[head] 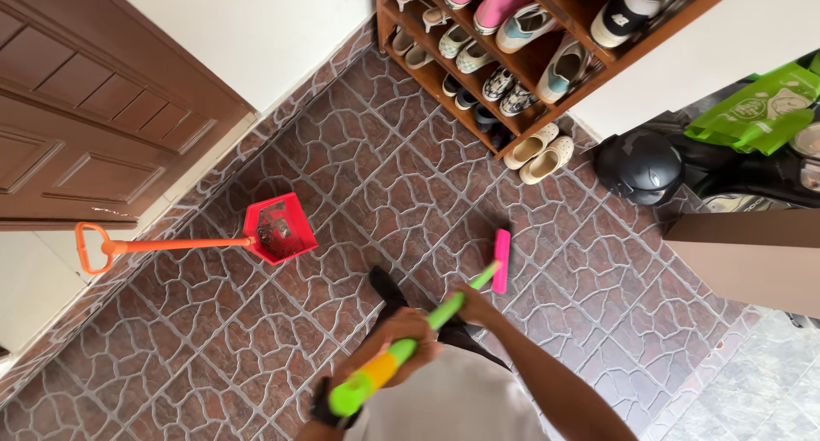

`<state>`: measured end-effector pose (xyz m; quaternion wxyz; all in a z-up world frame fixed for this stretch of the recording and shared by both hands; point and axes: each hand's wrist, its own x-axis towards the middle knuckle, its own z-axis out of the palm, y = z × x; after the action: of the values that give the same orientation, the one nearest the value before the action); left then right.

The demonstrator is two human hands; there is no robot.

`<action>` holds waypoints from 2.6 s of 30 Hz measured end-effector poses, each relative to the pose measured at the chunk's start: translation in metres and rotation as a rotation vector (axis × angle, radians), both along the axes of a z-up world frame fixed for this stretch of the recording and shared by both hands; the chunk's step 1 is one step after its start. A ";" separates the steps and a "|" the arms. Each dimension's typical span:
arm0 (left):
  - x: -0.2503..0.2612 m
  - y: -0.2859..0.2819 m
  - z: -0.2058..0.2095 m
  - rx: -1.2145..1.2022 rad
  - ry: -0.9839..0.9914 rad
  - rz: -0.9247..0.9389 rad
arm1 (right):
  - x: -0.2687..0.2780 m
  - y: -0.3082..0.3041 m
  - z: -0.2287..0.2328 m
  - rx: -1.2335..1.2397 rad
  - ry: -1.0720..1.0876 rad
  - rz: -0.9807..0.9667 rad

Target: The person sweeps the floor with a broom and moves a dustpan to collect debris near a shoe rack.

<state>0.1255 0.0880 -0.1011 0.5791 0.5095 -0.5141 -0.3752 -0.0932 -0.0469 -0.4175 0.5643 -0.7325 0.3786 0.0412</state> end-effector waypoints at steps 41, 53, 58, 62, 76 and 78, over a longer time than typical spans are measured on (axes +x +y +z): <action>0.153 0.039 0.117 -0.073 -0.092 -0.071 | 0.235 0.038 0.128 0.170 -0.282 0.024; 0.073 -0.001 -0.015 0.074 0.178 0.139 | 0.123 -0.071 0.030 0.072 0.073 0.005; 0.086 -0.009 0.010 0.074 0.042 0.230 | 0.180 -0.030 0.028 -0.341 -0.257 0.085; 0.125 -0.014 0.060 0.047 -0.093 0.232 | 0.241 -0.034 0.049 -0.079 -0.136 0.147; 0.073 -0.057 0.026 0.096 0.080 0.497 | 0.173 -0.177 0.047 -0.044 0.158 0.344; 0.064 -0.063 0.010 -0.025 0.198 0.523 | 0.178 -0.176 0.039 -0.120 0.068 0.397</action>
<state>0.1896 0.0246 -0.0908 0.7100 0.5787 -0.3105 -0.2543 0.0853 -0.2231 -0.3785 0.4870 -0.8234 0.2474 0.1538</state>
